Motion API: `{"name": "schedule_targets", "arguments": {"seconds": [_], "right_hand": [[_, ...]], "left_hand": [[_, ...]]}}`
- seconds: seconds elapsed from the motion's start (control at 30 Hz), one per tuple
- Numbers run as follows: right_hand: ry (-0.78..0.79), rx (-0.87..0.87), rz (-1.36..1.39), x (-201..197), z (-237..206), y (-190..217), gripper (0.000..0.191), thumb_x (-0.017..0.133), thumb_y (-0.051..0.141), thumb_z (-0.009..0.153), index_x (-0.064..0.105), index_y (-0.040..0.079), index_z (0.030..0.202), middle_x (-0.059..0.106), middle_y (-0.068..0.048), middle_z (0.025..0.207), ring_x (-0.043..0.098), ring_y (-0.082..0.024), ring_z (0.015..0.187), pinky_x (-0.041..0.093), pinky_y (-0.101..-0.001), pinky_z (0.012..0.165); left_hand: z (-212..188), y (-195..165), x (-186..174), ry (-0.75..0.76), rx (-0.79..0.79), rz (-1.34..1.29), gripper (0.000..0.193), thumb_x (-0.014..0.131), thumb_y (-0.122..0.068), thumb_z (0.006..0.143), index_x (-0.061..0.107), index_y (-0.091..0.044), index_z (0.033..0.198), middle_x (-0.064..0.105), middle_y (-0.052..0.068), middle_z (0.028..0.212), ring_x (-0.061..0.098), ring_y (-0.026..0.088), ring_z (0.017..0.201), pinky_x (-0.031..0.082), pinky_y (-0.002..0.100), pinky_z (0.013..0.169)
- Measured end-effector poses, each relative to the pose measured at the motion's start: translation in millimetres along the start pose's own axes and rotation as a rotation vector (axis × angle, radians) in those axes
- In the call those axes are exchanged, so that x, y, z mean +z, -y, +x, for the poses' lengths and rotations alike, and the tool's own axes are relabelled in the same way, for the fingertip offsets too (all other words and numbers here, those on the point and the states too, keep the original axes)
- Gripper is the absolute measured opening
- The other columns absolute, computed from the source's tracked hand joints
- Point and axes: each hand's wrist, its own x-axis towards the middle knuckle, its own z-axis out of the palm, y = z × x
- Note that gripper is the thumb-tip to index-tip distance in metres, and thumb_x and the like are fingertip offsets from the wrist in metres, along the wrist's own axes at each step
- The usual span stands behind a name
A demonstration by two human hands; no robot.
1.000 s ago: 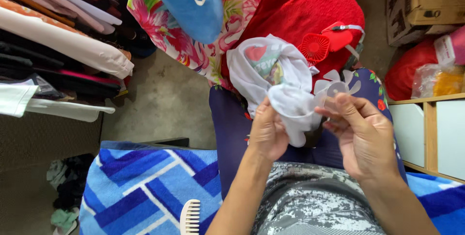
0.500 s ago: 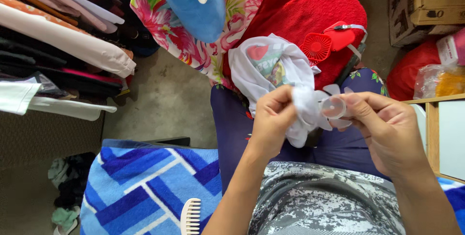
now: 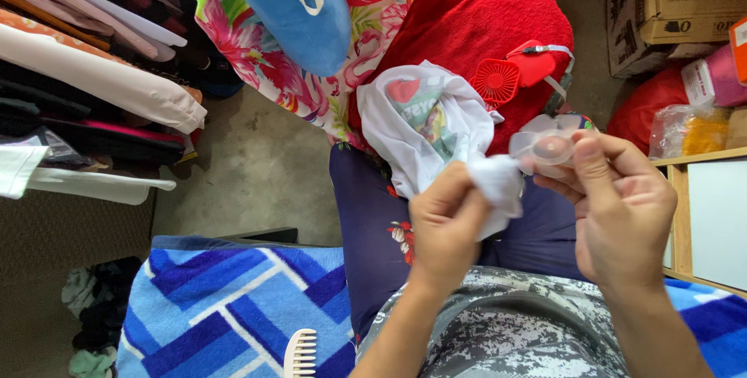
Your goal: The person disassembles a small red handheld fan, prying off the front grille, removing the fan blades, and wiping the parts with a white cloth. They then reattach the blades and grille and hold up the reassembled fan.
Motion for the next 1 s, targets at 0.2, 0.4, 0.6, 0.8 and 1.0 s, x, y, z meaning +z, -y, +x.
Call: {"name": "schedule_targets", "arguments": {"seconds": [0.2, 0.4, 0.6, 0.8, 1.0], "right_hand": [[-0.154, -0.193, -0.48, 9.8, -19.7, -16.9, 0.02, 0.07, 0.013, 0.111, 0.072, -0.006, 0.119, 0.073, -0.012, 0.099, 0.066, -0.008, 0.082, 0.054, -0.0207, 0.076], [-0.047, -0.347, -0.387, 29.7, -26.7, -18.0, 0.026, 0.07, 0.015, 0.107, 0.07, -0.004, 0.126, 0.072, -0.017, 0.134, 0.066, -0.009, 0.102, 0.057, -0.022, 0.094], [0.218, -0.582, -0.52, 42.0, -20.9, -4.9, 0.027, 0.062, 0.0, 0.096, 0.063, -0.002, 0.123, 0.037, -0.03, 0.156, 0.043, -0.034, 0.147, 0.043, -0.0424, 0.117], [0.28, -0.056, 0.034, 27.8, -8.1, -9.9, 0.089, 0.072, -0.008, 0.085, 0.028, 0.004, 0.161, 0.052, -0.027, 0.153, 0.053, -0.032, 0.145, 0.05, -0.0401, 0.115], [0.223, -0.052, 0.039, 2.3, 7.9, -17.0, 0.087, 0.07, -0.017, 0.084, 0.036, 0.0, 0.162, 0.058, -0.015, 0.133, 0.06, -0.019, 0.116, 0.056, -0.0351, 0.104]], "left_hand": [[3.0, -6.8, 27.7, -0.046, 0.465, 0.974, 0.014, 0.073, 0.001, 0.094, 0.066, -0.007, 0.103, 0.063, 0.012, 0.088, 0.065, 0.025, 0.077, 0.05, 0.034, 0.071], [4.9, 13.9, 19.6, 0.011, -0.045, -0.055, 0.013, 0.063, -0.003, 0.107, 0.067, -0.001, 0.12, 0.063, 0.001, 0.114, 0.061, 0.01, 0.106, 0.052, 0.029, 0.094], [10.6, 30.8, -3.1, 0.023, -0.266, -0.667, 0.03, 0.064, -0.007, 0.106, 0.058, -0.004, 0.135, 0.066, 0.006, 0.128, 0.065, 0.016, 0.119, 0.051, 0.034, 0.107], [12.9, 32.9, -16.1, 0.035, -0.354, -0.658, 0.04, 0.062, -0.009, 0.103, 0.057, -0.004, 0.142, 0.066, 0.007, 0.134, 0.065, 0.016, 0.122, 0.051, 0.035, 0.109], [14.9, 22.7, -30.2, -0.006, -0.467, -0.678, 0.04, 0.059, -0.025, 0.103, 0.056, -0.004, 0.137, 0.07, 0.011, 0.124, 0.07, 0.022, 0.11, 0.056, 0.039, 0.094]]}}
